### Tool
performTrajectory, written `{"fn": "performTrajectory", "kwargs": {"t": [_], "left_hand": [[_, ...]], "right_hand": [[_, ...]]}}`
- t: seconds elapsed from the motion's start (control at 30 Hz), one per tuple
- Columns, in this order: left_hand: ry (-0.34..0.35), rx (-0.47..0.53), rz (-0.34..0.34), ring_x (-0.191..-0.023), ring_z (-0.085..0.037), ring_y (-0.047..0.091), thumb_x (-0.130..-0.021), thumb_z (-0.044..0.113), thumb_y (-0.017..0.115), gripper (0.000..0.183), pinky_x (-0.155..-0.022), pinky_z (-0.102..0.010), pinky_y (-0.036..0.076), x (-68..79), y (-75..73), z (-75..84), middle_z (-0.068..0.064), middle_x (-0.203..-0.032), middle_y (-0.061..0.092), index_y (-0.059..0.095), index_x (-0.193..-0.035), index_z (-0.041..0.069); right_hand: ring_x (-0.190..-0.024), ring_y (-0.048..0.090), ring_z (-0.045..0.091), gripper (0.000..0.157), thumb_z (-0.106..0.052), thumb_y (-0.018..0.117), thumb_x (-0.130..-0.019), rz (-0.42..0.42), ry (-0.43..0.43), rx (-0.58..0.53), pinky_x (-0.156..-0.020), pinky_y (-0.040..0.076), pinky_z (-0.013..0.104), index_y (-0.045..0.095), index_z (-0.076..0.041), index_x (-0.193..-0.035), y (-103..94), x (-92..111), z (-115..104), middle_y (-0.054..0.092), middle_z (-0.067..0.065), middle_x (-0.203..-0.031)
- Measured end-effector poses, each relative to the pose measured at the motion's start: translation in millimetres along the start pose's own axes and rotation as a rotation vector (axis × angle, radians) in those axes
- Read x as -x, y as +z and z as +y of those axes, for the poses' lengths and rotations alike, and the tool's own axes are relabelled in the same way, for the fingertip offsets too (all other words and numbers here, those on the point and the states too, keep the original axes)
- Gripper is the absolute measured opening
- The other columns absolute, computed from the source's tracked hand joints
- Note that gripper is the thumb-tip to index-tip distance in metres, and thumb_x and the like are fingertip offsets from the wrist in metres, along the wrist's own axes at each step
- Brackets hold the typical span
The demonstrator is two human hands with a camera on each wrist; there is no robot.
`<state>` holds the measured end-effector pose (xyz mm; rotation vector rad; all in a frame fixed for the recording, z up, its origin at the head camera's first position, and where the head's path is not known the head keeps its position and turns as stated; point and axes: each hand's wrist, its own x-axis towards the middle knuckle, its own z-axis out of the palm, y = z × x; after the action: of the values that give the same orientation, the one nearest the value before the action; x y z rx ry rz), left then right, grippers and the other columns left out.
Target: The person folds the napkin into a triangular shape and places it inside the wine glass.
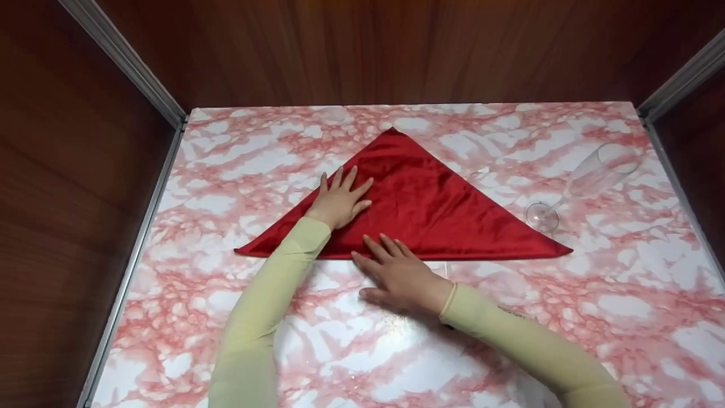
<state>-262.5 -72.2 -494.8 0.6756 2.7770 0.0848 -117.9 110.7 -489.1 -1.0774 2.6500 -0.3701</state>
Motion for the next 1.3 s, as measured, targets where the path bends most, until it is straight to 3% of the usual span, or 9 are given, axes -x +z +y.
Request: {"fn": "performTrajectory", "kwargs": {"t": [0.3,0.47,0.63,0.87,1.3], "left_hand": [[0.038,-0.013,0.025,-0.144,-0.034,0.005,-0.103,0.044,0.033,0.053,-0.111,-0.056,0.013,-11.1,-0.6,-4.6,-0.009,-0.159,0.008,0.017,-0.153,0.036],[0.040,-0.035,0.041,-0.144,-0.034,0.007,-0.103,0.043,0.034,0.053,-0.111,-0.056,0.016,-11.5,0.7,-4.2,-0.009,-0.159,0.010,0.018,-0.152,0.037],[0.045,-0.051,0.047,-0.143,-0.035,0.009,-0.103,0.044,0.034,0.053,-0.111,-0.055,0.017,-10.7,0.2,-3.5,-0.010,-0.159,0.011,0.018,-0.153,0.036],[0.060,-0.073,0.084,-0.143,-0.034,0.013,-0.102,0.045,0.036,0.053,-0.110,-0.054,0.020,-10.4,-0.4,-6.8,-0.011,-0.158,0.015,0.021,-0.152,0.036],[0.057,-0.077,0.058,-0.143,-0.033,0.013,-0.101,0.048,0.035,0.054,-0.109,-0.054,0.021,-12.5,-0.9,-7.7,-0.010,-0.158,0.013,0.020,-0.152,0.037]], "right_hand": [[-0.139,0.012,0.046,0.069,-0.053,0.048,-0.095,0.017,0.037,0.023,-0.108,0.016,0.062,0.026,-0.022,-0.152,6.8,-11.1,-2.2,0.017,0.011,-0.157],[-0.132,0.030,0.050,0.052,-0.027,0.050,-0.098,0.079,0.049,0.148,-0.101,0.032,0.062,0.037,-0.022,-0.149,9.2,-19.5,-5.6,0.032,0.013,-0.152],[-0.124,0.043,0.048,0.051,-0.006,0.050,-0.095,0.106,0.047,0.311,-0.093,0.044,0.055,0.046,-0.020,-0.144,11.4,-25.5,-5.4,0.041,0.012,-0.146],[-0.121,0.049,0.044,0.050,-0.005,0.051,-0.095,0.147,0.007,0.430,-0.090,0.048,0.049,0.047,-0.019,-0.143,13.5,-27.6,-0.8,0.044,0.011,-0.145],[-0.116,0.055,0.040,0.049,-0.004,0.053,-0.094,0.158,-0.044,0.513,-0.085,0.052,0.037,0.049,-0.015,-0.141,10.9,-26.8,0.2,0.047,0.015,-0.141]]}}
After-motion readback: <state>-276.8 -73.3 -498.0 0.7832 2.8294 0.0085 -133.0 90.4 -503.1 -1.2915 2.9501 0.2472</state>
